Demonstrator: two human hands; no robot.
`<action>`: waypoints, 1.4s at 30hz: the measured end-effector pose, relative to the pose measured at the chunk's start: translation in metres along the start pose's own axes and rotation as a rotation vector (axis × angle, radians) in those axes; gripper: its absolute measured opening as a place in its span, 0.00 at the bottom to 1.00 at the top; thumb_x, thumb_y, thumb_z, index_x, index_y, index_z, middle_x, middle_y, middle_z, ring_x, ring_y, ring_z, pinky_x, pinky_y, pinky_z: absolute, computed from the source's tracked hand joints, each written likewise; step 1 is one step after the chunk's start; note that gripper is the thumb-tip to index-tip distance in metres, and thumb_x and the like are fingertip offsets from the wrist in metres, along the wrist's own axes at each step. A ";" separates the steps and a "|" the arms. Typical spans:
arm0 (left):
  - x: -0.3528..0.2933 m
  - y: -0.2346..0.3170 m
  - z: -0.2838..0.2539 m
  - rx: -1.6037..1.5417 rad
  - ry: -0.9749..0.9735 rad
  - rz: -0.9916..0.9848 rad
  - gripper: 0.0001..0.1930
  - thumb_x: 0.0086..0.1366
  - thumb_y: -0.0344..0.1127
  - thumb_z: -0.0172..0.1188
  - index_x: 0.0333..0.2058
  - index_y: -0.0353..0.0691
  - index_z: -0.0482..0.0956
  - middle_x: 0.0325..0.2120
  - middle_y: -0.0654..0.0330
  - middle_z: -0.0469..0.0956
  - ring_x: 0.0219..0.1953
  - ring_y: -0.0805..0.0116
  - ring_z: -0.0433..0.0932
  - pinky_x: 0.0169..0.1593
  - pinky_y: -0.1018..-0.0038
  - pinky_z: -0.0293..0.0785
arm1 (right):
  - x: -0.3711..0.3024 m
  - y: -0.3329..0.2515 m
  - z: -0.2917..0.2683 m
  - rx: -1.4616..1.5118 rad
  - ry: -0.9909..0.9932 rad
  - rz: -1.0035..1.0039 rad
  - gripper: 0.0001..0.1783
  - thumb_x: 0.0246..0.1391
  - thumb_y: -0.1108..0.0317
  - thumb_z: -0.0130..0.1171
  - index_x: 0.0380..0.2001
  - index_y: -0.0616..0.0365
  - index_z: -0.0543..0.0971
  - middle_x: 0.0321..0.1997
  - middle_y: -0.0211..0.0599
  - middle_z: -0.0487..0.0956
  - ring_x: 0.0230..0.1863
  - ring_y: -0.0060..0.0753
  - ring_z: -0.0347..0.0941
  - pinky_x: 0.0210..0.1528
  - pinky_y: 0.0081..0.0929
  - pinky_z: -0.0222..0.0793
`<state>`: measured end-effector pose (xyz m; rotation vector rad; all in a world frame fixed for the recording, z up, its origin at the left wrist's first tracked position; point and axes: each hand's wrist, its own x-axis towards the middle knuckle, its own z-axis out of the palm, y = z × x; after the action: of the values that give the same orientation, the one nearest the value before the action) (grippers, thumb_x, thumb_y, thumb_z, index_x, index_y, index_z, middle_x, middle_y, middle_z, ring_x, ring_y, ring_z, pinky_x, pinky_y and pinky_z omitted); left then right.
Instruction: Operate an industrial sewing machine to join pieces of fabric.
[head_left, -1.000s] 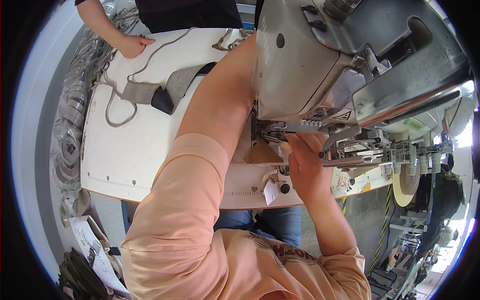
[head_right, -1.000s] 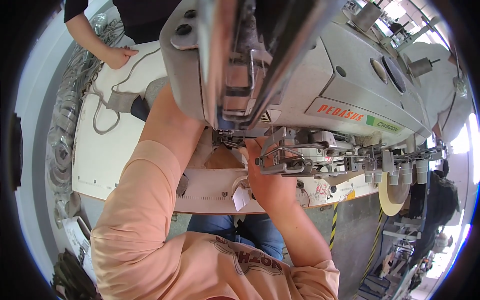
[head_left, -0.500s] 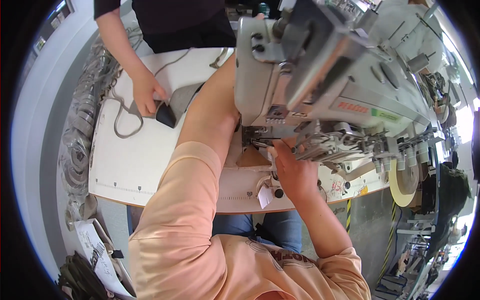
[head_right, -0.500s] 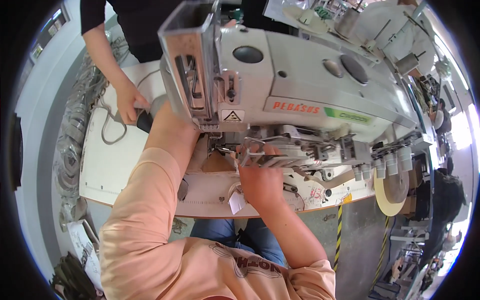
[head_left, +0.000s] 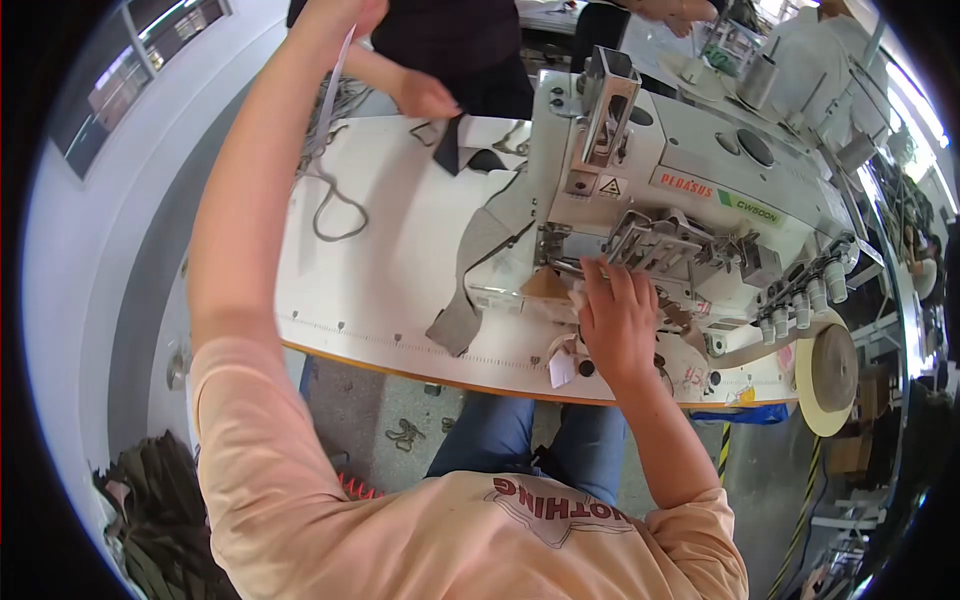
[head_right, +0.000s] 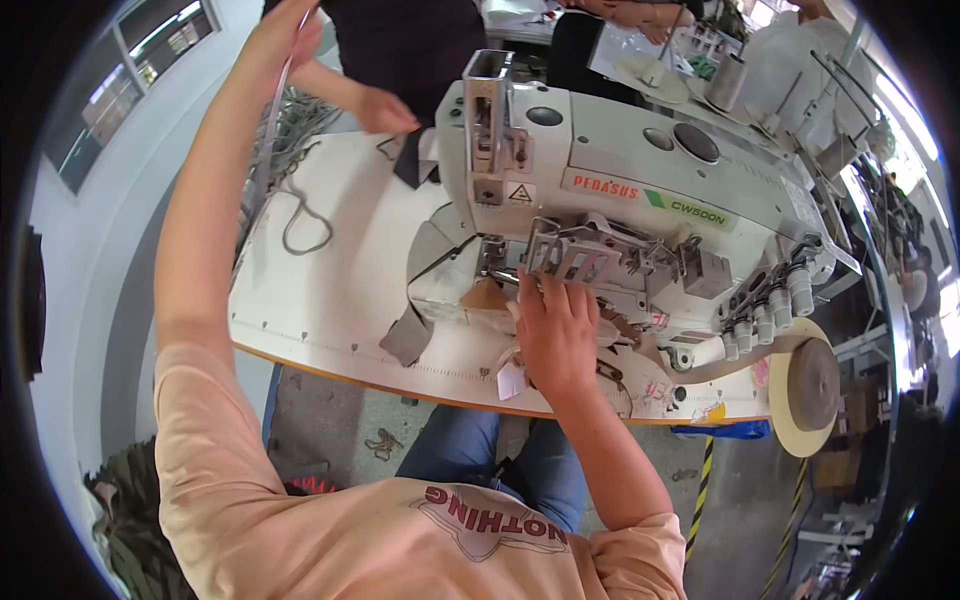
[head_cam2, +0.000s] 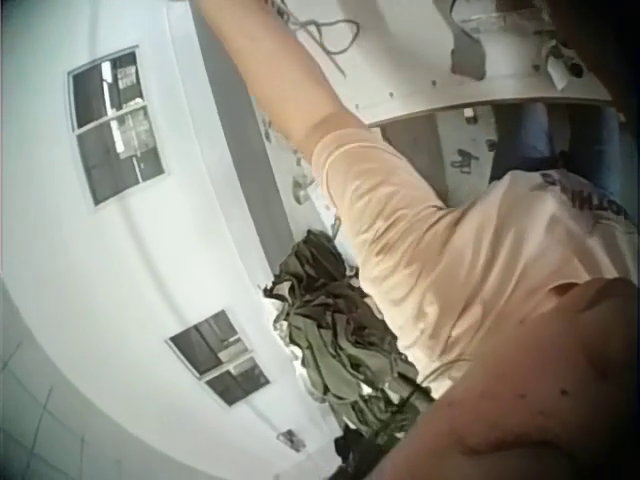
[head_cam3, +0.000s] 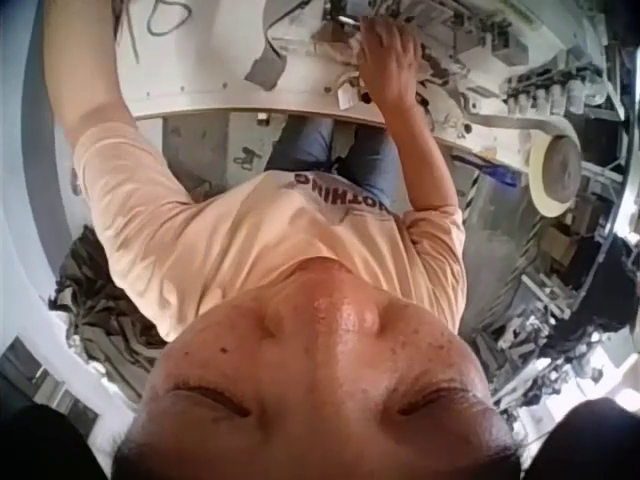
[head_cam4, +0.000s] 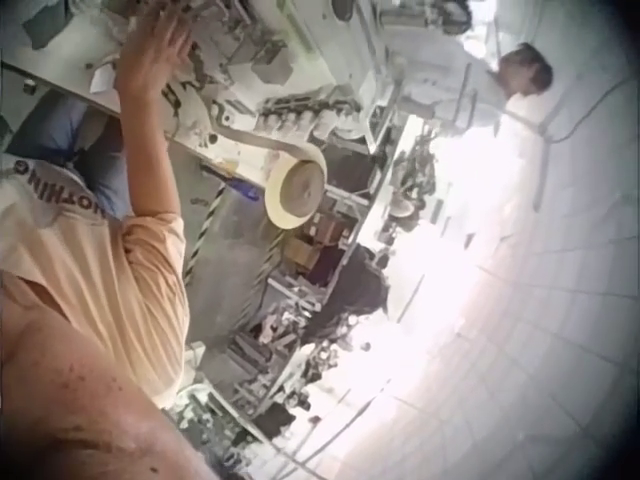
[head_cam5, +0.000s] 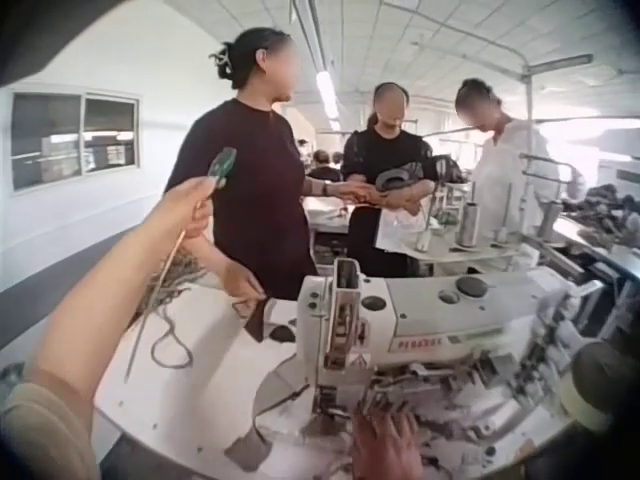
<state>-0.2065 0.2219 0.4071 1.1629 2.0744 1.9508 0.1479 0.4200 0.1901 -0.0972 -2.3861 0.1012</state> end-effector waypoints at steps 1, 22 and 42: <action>-0.046 0.008 0.010 0.144 0.118 -0.084 0.17 0.68 0.54 0.49 0.29 0.47 0.69 0.14 0.74 0.58 0.16 0.82 0.55 0.20 0.78 0.50 | -0.005 -0.002 -0.005 0.004 0.003 -0.004 0.19 0.46 0.68 0.57 0.45 0.50 0.77 0.40 0.40 0.75 0.39 0.48 0.71 0.46 0.43 0.65; -0.267 -0.228 -0.167 1.350 0.160 -0.529 0.18 0.58 0.32 0.46 0.48 0.39 0.74 0.41 0.42 0.78 0.45 0.44 0.76 0.48 0.55 0.72 | -0.103 -0.064 -0.035 0.609 -0.360 0.208 0.17 0.42 0.77 0.56 0.39 0.55 0.79 0.42 0.42 0.77 0.46 0.48 0.71 0.50 0.40 0.67; -0.154 -0.128 0.186 0.813 -0.429 0.257 0.10 0.62 0.32 0.53 0.39 0.39 0.79 0.50 0.56 0.75 0.54 0.55 0.71 0.56 0.61 0.66 | -0.118 0.048 -0.015 -0.094 -0.427 0.294 0.20 0.41 0.78 0.54 0.42 0.56 0.77 0.45 0.38 0.74 0.48 0.46 0.69 0.50 0.41 0.67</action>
<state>-0.0596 0.3029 0.1915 1.8357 2.5882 0.7355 0.2463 0.4567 0.1158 -0.5173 -2.7870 0.1611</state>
